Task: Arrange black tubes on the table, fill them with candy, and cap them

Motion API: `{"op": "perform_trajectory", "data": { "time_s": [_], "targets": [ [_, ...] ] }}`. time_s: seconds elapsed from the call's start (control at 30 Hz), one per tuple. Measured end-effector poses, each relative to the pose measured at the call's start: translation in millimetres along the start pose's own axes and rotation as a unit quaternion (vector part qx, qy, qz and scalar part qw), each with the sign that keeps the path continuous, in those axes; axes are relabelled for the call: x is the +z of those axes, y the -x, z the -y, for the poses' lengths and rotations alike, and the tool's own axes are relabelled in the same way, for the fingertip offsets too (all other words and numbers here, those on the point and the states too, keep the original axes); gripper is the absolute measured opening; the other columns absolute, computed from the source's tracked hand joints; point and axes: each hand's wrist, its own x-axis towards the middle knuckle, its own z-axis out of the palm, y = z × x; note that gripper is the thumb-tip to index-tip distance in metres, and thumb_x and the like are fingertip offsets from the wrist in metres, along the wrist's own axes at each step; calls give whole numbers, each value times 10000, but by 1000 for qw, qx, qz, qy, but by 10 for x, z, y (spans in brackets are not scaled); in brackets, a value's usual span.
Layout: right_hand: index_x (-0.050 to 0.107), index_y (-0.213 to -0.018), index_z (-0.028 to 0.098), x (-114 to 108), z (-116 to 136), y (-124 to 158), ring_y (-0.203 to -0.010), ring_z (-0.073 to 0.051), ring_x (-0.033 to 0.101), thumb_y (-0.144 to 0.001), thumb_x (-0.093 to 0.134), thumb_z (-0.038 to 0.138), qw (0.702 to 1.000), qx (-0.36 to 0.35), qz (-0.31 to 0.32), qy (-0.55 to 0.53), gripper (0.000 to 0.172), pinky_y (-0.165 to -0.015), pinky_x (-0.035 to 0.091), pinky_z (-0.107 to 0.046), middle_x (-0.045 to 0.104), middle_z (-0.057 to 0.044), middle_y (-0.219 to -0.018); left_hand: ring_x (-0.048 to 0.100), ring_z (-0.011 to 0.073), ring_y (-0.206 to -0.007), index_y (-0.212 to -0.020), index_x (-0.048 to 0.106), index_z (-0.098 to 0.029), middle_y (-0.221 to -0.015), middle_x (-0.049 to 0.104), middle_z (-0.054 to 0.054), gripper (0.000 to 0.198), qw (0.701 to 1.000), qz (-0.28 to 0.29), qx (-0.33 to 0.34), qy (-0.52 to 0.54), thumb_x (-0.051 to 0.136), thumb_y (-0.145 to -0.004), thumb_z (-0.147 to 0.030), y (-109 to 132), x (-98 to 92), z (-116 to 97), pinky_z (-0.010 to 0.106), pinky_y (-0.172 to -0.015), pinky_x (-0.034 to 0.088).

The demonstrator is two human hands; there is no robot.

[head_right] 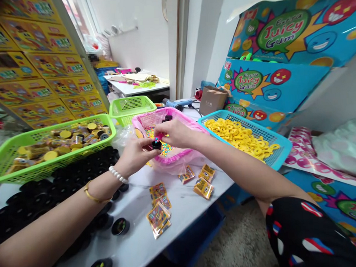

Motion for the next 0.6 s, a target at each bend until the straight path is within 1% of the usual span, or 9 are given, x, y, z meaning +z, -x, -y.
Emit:
{"op": "perform_trajectory", "data": {
  "time_s": [0.07, 0.13, 0.23, 0.3, 0.4, 0.47, 0.53, 0.57, 0.6],
  "targets": [
    [667, -917, 158, 20, 20, 13, -829, -183, 628, -851, 530, 84, 993, -66, -8, 94, 169, -750, 481, -305, 695, -71, -903, 568, 149, -592, -846, 754, -173, -611, 650, -8, 169, 1000, 1, -2, -3, 676, -717, -249, 8, 4, -3, 247, -553, 375],
    [661, -918, 160, 42, 39, 25, -865, -201, 614, -905, 485, 105, 979, -122, -20, 161, 185, -756, 477, -328, 684, -93, -939, 571, 148, -597, -856, 748, -178, -626, 653, -12, 170, 1000, -2, -3, -4, 678, -717, -247, 20, 5, -2, 248, -560, 379],
    [653, -965, 172, 40, 104, 38, -909, -220, 595, -964, 434, 139, 951, -200, -28, 236, 221, -786, 480, -374, 677, -100, -960, 577, 149, -612, -828, 731, -175, -642, 654, -14, 145, 1000, -7, -4, -6, 685, -717, -257, 37, 5, 5, 252, -574, 386],
    [648, -977, 176, 15, 160, 47, -931, -224, 586, -978, 405, 131, 930, -235, -31, 283, 247, -810, 479, -401, 675, -97, -973, 584, 150, -623, -805, 718, -171, -653, 655, -12, 129, 1000, -8, -3, -5, 685, -721, -262, 51, 6, 8, 255, -586, 394],
    [648, -960, 182, -14, 213, 76, -944, -225, 582, -978, 392, 120, 906, -260, -38, 332, 264, -839, 478, -416, 672, -93, -1001, 594, 151, -644, -816, 706, -162, -688, 662, -4, 133, 1000, -12, -2, -1, 678, -726, -255, 78, 7, 9, 259, -614, 416],
    [646, -992, 197, -3, 217, 109, -971, -226, 581, -977, 397, 127, 902, -272, -43, 333, 259, -872, 475, -423, 670, -87, -1036, 599, 153, -659, -852, 701, -157, -713, 667, 3, 156, 1000, -17, -2, 0, 670, -728, -245, 104, 4, 9, 262, -631, 431],
    [640, -1041, 222, 32, 197, 147, -1024, -229, 571, -973, 410, 138, 908, -275, -54, 310, 254, -914, 465, -432, 661, -79, -1099, 606, 155, -669, -905, 695, -157, -737, 676, 6, 194, 1000, -18, -3, 1, 660, -731, -235, 141, -8, 8, 265, -642, 444],
    [639, -1060, 234, 55, 178, 164, -1043, -231, 565, -970, 419, 145, 915, -267, -67, 295, 254, -925, 462, -432, 654, -76, -1128, 611, 154, -674, -931, 692, -160, -758, 684, 7, 213, 1000, -16, -2, 2, 655, -733, -231, 169, -20, 6, 265, -647, 451],
    [641, -1069, 240, 77, 150, 178, -1051, -233, 561, -966, 427, 149, 925, -245, -85, 279, 254, -927, 461, -429, 648, -77, -1144, 617, 154, -683, -952, 687, -165, -788, 695, 9, 231, 1000, -12, -1, 3, 652, -733, -228, 205, -39, 2, 264, -652, 459]
  ]
}}
